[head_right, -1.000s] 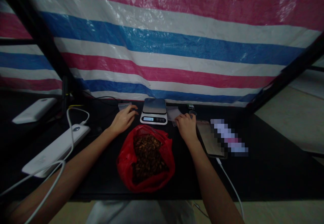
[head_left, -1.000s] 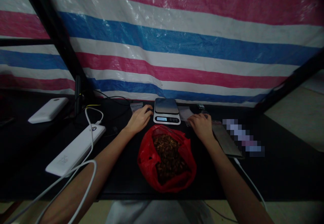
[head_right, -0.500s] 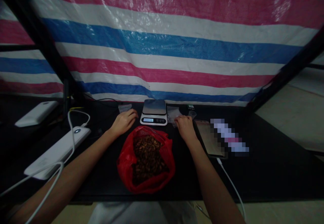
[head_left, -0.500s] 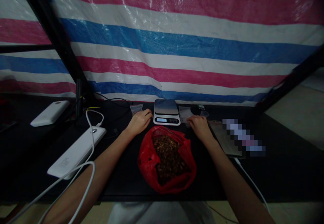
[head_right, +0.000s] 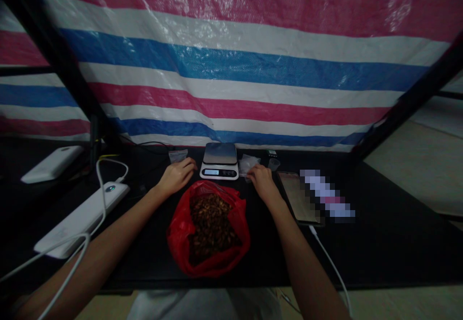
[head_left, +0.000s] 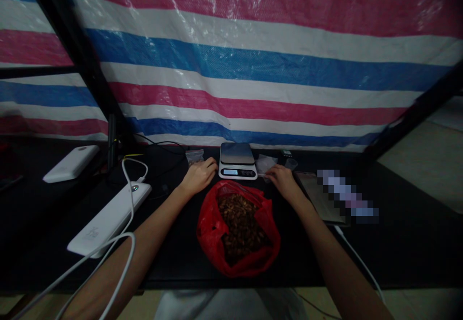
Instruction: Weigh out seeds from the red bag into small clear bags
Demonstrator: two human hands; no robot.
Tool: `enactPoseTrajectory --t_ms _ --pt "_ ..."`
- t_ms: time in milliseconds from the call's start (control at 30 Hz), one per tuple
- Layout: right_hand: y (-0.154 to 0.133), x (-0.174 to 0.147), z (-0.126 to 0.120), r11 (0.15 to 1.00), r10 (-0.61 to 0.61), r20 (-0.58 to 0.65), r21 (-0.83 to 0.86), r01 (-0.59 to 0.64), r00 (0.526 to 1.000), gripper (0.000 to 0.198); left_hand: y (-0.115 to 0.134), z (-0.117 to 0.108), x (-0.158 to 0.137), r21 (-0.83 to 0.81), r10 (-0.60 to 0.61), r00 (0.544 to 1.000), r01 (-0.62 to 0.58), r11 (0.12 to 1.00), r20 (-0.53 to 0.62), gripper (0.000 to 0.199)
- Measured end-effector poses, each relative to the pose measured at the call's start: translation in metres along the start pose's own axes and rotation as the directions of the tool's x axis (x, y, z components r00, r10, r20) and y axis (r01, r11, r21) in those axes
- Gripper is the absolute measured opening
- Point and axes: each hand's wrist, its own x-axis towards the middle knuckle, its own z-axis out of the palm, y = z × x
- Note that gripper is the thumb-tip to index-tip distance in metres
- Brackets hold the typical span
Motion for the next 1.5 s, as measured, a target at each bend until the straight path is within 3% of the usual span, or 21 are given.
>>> enactPoseTrajectory --t_ms 233,333,433,533,667,767,900,1000,1100,1233,1500 --pt "-0.010 0.000 -0.023 0.994 0.096 -0.216 0.064 -0.084 0.972 0.019 0.004 -0.002 0.001 -0.101 -0.045 0.998 0.041 0.994 -0.035 0.021" --pt "-0.024 -0.001 -0.033 0.969 0.129 -0.354 0.242 -0.042 0.926 0.021 0.011 -0.008 0.006 -0.295 -0.149 0.987 0.126 0.947 -0.059 0.020" --pt "-0.053 -0.002 -0.034 0.910 0.118 -0.433 0.407 0.077 0.894 0.019 0.024 -0.012 0.013 -0.552 -0.221 0.975 0.196 0.811 0.022 0.020" --pt "-0.084 -0.004 -0.025 0.894 -0.016 -0.426 0.400 0.204 0.905 0.016 0.042 -0.009 0.018 -0.733 -0.184 0.975 0.214 0.646 0.122 0.024" --pt "-0.105 -0.008 -0.016 0.910 -0.162 -0.379 0.300 0.287 0.911 0.018 0.059 0.000 0.018 -0.821 -0.261 0.962 0.217 0.528 0.086 0.027" --pt "-0.103 -0.009 -0.018 0.928 -0.152 -0.346 0.273 0.254 0.926 0.023 0.059 0.005 0.018 -0.843 -0.341 0.939 0.224 0.490 0.051 0.028" --pt "-0.086 -0.006 -0.022 0.974 -0.026 -0.297 0.209 0.092 0.954 0.035 0.045 0.005 0.018 -0.853 -0.474 0.880 0.258 0.453 0.015 0.029" --pt "-0.073 -0.003 -0.020 0.998 0.012 -0.254 0.062 0.004 0.967 0.033 0.033 0.005 0.016 -0.850 -0.562 0.827 0.269 0.453 -0.038 0.028" --pt "-0.067 -0.003 -0.017 0.997 -0.027 -0.185 -0.078 0.013 0.982 0.030 0.023 0.006 0.015 -0.831 -0.625 0.775 0.283 0.478 -0.095 0.028" --pt "-0.069 -0.004 -0.014 0.989 -0.048 -0.128 -0.143 0.030 0.991 0.027 0.020 0.008 0.014 -0.805 -0.667 0.728 0.296 0.514 -0.158 0.030" --pt "-0.069 -0.003 -0.013 0.985 -0.050 -0.078 -0.167 0.037 0.996 0.027 0.027 0.003 0.015 -0.736 -0.628 0.734 0.272 0.620 -0.259 0.033"
